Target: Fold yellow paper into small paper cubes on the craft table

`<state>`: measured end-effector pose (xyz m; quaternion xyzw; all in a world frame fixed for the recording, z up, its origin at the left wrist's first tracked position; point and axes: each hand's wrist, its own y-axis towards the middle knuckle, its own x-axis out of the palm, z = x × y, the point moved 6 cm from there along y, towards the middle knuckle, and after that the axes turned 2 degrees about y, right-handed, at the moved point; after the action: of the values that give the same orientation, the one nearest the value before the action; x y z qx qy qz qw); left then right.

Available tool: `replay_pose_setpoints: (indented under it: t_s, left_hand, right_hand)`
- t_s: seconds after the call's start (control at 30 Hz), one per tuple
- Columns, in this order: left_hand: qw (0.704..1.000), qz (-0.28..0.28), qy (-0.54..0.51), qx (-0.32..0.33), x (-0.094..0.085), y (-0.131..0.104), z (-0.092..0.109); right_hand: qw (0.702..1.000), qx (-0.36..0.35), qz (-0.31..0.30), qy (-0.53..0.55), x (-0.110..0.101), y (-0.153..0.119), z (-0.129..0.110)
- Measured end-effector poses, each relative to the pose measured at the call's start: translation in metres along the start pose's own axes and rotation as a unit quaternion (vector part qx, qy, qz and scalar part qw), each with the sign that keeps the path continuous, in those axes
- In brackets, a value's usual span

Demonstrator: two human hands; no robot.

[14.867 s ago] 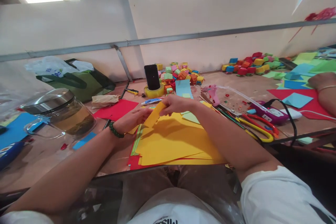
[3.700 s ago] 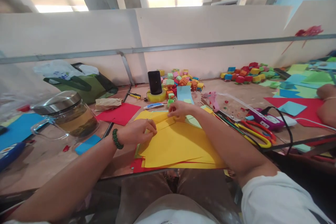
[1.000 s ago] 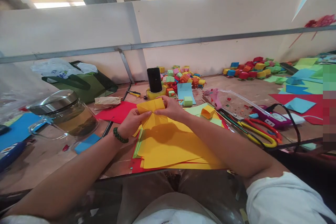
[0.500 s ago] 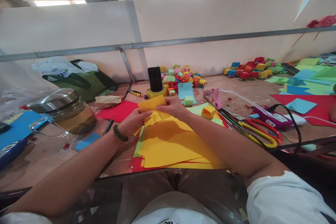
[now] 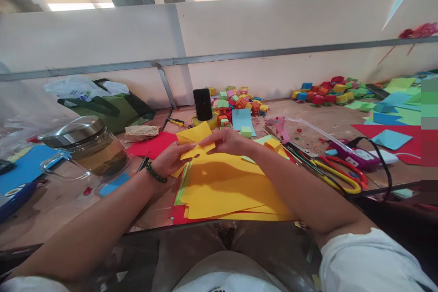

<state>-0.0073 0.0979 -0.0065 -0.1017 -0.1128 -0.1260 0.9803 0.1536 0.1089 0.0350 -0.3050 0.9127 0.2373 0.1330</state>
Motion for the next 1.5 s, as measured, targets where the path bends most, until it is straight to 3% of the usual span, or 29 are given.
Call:
replay_pose_setpoints:
  t_s: [0.17, 0.37, 0.5, 0.83, 1.0, 1.2, 1.5]
  left_hand:
    - [0.999, -0.038, 0.0, 0.029, 0.008, -0.003, 0.006]
    - [0.988, -0.026, -0.036, 0.15, 0.006, -0.007, 0.022]
    - [0.982, -0.03, -0.012, 0.185, 0.009, -0.009, 0.024]
    - [0.979, 0.08, 0.044, 0.18, 0.001, -0.006, 0.019]
    - [0.968, 0.073, 0.102, 0.219, 0.005, -0.011, 0.024]
    - [0.965, 0.077, 0.085, 0.236, 0.005, -0.009, 0.025]
    - [0.983, 0.054, 0.101, 0.144, -0.001, -0.001, 0.017]
  right_hand:
    - [0.998, 0.008, 0.062, 0.007, -0.003, 0.005, 0.007]
    - [0.981, 0.054, 0.14, 0.126, -0.016, 0.004, 0.015]
    - [0.971, 0.074, 0.16, 0.161, -0.015, 0.003, 0.016]
    - [0.965, 0.089, 0.173, 0.173, -0.004, 0.003, 0.02]
    - [0.959, 0.11, 0.195, 0.176, -0.002, 0.003, 0.022]
    - [0.957, 0.085, 0.221, 0.165, -0.001, 0.002, 0.016]
    - [0.96, 0.103, 0.192, 0.178, 0.004, 0.003, 0.017]
